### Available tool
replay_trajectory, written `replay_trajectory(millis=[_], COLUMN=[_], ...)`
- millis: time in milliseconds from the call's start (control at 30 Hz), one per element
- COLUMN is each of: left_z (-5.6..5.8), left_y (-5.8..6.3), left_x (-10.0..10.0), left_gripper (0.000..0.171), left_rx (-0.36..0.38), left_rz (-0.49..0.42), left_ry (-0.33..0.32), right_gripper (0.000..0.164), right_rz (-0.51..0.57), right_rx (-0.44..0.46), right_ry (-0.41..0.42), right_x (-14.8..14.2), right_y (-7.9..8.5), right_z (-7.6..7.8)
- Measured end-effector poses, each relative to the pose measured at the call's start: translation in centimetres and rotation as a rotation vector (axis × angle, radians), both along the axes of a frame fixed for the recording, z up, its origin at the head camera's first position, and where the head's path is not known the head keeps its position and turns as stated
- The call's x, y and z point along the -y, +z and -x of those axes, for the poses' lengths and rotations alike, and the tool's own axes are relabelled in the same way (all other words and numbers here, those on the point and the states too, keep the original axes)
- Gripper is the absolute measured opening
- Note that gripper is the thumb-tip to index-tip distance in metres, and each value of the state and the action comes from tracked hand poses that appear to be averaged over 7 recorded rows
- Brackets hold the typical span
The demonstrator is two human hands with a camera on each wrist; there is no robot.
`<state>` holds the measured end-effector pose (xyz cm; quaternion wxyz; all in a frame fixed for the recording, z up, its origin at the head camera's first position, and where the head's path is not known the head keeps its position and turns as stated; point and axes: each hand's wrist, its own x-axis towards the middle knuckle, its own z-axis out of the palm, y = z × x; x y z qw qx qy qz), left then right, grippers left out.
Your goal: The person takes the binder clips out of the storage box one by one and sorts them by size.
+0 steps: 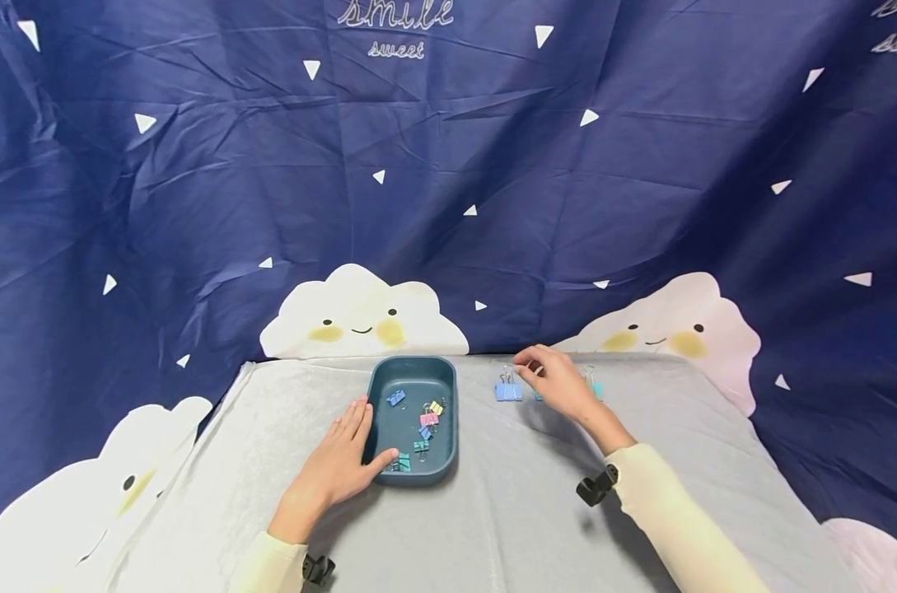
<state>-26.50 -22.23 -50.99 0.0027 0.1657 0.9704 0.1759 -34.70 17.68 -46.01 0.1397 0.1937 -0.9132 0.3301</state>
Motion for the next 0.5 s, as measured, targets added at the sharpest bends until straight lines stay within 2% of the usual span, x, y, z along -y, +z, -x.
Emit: replay_trajectory(millis=[233, 500], left_z=[0.2, 0.1], left_y=[-0.3, -0.1], left_x=[0.0, 0.0], left_gripper=[0.102, 0.101], left_rx=[0.009, 0.019], left_rz=[0.002, 0.004], left_ry=[-0.004, 0.001], right_gripper=[0.008, 0.007], right_rz=[-0.009, -0.01], right_rx=[-0.011, -0.04], right_ry=[0.048, 0.119], right_x=[3.1, 6.3], right_y=[1.2, 1.4], right_z=[-0.3, 0.1])
